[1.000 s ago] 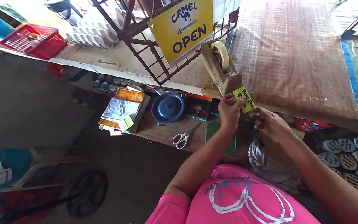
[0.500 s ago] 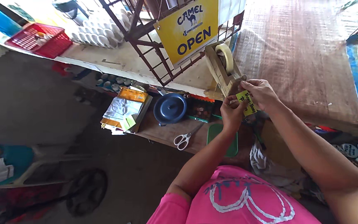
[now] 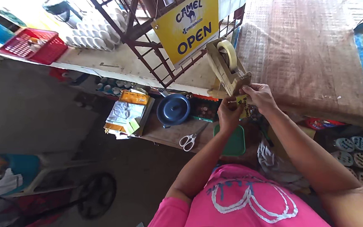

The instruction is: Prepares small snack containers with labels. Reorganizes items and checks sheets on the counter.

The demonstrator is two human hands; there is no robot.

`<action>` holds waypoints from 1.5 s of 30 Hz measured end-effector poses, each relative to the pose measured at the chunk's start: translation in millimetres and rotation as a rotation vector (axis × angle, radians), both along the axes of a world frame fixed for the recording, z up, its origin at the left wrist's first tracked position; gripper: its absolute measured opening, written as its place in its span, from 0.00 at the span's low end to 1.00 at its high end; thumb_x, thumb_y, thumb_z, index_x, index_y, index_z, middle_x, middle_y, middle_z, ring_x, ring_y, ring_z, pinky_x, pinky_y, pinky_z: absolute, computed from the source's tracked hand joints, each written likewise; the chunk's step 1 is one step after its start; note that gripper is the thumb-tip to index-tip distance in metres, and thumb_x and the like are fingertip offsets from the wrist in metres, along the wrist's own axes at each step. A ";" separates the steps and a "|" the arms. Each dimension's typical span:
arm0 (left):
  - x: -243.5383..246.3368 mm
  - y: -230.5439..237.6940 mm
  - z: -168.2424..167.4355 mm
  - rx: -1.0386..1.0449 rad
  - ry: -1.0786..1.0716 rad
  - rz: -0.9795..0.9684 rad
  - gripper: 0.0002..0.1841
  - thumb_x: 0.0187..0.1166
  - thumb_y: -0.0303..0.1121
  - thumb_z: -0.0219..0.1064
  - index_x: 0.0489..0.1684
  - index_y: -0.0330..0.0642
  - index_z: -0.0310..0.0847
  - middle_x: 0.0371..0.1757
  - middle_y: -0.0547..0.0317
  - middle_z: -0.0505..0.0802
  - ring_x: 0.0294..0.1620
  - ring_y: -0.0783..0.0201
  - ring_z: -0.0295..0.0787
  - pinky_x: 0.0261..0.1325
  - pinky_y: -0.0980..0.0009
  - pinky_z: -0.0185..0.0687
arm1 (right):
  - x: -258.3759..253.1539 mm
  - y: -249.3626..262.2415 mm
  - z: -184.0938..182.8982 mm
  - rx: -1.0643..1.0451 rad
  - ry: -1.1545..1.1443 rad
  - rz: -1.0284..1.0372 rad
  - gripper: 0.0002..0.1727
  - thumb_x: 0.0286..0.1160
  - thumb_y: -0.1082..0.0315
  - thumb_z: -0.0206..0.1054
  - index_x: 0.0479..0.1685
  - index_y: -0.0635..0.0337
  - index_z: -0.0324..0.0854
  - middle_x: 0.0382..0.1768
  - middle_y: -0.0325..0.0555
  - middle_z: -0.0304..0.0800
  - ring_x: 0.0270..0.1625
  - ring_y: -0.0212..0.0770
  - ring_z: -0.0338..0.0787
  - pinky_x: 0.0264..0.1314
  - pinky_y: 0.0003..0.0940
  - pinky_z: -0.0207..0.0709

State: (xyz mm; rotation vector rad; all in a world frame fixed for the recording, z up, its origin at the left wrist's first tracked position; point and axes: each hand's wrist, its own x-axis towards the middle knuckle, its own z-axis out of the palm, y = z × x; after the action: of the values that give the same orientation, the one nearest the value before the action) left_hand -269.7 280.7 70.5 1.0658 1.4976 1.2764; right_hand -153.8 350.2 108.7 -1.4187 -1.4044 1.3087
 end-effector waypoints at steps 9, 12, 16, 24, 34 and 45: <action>-59.9 -47.3 23.9 -0.094 -0.065 -0.219 0.18 0.73 0.20 0.73 0.60 0.38 0.77 0.37 0.57 0.93 0.31 0.71 0.90 0.39 0.74 0.88 | 67.1 -68.2 -15.8 0.442 -0.534 0.147 0.22 0.84 0.57 0.67 0.63 0.67 0.85 0.55 0.63 0.90 0.51 0.59 0.92 0.54 0.60 0.85; -75.0 -55.0 19.0 -0.004 -0.199 -0.171 0.17 0.76 0.22 0.69 0.61 0.43 0.77 0.39 0.61 0.93 0.33 0.71 0.91 0.41 0.72 0.90 | 73.6 -112.4 -71.0 0.598 -0.418 0.390 0.19 0.66 0.57 0.79 0.46 0.64 0.91 0.57 0.62 0.89 0.64 0.60 0.88 0.66 0.57 0.82; -86.9 -60.7 13.2 0.034 -0.341 -0.076 0.16 0.78 0.23 0.68 0.61 0.49 0.77 0.37 0.65 0.94 0.33 0.73 0.91 0.40 0.74 0.90 | 60.7 -159.4 -157.0 0.811 -0.479 0.441 0.16 0.67 0.58 0.78 0.49 0.58 0.90 0.67 0.64 0.86 0.77 0.69 0.79 0.79 0.62 0.72; -81.1 -63.9 22.6 0.191 -0.439 -0.076 0.15 0.77 0.25 0.68 0.58 0.51 0.79 0.39 0.67 0.95 0.36 0.74 0.92 0.45 0.75 0.90 | 56.7 -165.9 -156.8 0.818 -0.306 0.232 0.12 0.80 0.66 0.68 0.42 0.70 0.85 0.55 0.63 0.91 0.68 0.55 0.89 0.74 0.39 0.80; -50.8 -64.1 35.5 0.322 -0.462 -0.112 0.14 0.72 0.27 0.73 0.54 0.54 0.84 0.37 0.68 0.97 0.38 0.73 0.94 0.47 0.73 0.91 | 177.9 -119.0 42.5 0.768 -0.307 0.081 0.16 0.77 0.53 0.71 0.51 0.54 0.81 0.62 0.37 0.88 0.69 0.29 0.86 0.70 0.29 0.84; 34.8 -28.3 36.6 0.231 -0.431 -0.086 0.10 0.77 0.17 0.62 0.51 0.37 0.77 0.33 0.64 0.95 0.35 0.70 0.94 0.45 0.70 0.92 | 231.3 50.8 91.6 0.300 -0.277 -0.118 0.15 0.82 0.73 0.67 0.59 0.74 0.75 0.46 0.57 0.85 0.43 0.39 0.88 0.52 0.38 0.86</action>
State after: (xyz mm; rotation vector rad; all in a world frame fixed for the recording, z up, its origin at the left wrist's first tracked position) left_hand -234.8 252.3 107.0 0.9122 0.9894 1.5296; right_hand 77.5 401.0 200.2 -1.4874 -1.5926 0.8086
